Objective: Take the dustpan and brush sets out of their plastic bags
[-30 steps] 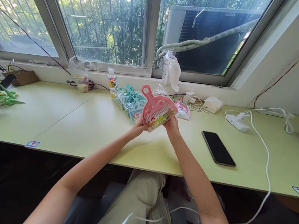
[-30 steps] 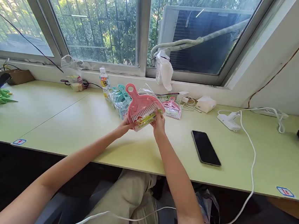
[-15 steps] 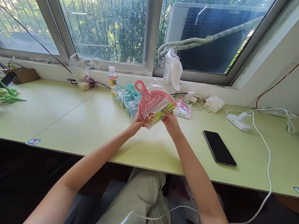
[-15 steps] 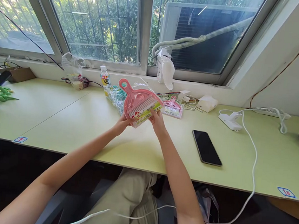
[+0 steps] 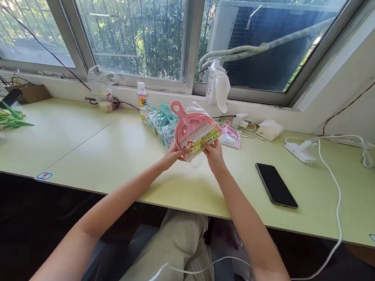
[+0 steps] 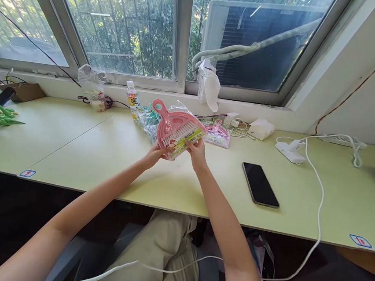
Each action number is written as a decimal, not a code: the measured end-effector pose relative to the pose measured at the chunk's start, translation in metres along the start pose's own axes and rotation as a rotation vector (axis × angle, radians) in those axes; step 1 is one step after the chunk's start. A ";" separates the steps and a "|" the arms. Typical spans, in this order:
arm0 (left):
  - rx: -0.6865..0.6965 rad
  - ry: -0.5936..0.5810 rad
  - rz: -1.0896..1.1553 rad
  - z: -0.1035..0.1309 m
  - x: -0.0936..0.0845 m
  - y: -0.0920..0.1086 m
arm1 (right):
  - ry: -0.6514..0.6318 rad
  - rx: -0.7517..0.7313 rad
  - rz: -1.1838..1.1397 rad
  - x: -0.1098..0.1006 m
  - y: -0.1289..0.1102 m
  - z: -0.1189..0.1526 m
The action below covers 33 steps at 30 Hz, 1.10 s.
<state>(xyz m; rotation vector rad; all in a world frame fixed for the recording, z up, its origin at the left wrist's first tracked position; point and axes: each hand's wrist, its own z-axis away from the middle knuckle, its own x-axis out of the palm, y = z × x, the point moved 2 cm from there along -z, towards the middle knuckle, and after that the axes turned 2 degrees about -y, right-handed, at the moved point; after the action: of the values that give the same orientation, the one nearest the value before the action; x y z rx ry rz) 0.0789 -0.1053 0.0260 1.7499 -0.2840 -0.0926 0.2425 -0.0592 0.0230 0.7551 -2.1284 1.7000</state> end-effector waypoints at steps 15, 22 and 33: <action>-0.148 0.126 0.232 -0.012 -0.041 0.003 | 0.070 -0.419 0.829 -0.021 -0.026 -0.011; -0.238 0.183 0.313 -0.012 -0.050 0.003 | 0.103 -0.695 1.376 -0.024 -0.027 -0.001; -0.330 0.124 0.324 -0.016 -0.065 -0.005 | 0.047 -0.676 0.974 -0.016 -0.035 -0.003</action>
<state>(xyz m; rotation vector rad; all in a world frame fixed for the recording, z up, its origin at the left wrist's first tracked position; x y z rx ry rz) 0.0205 -0.0733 0.0179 1.3587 -0.4323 0.1936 0.2759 -0.0583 0.0431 -0.5997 -2.9815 1.0764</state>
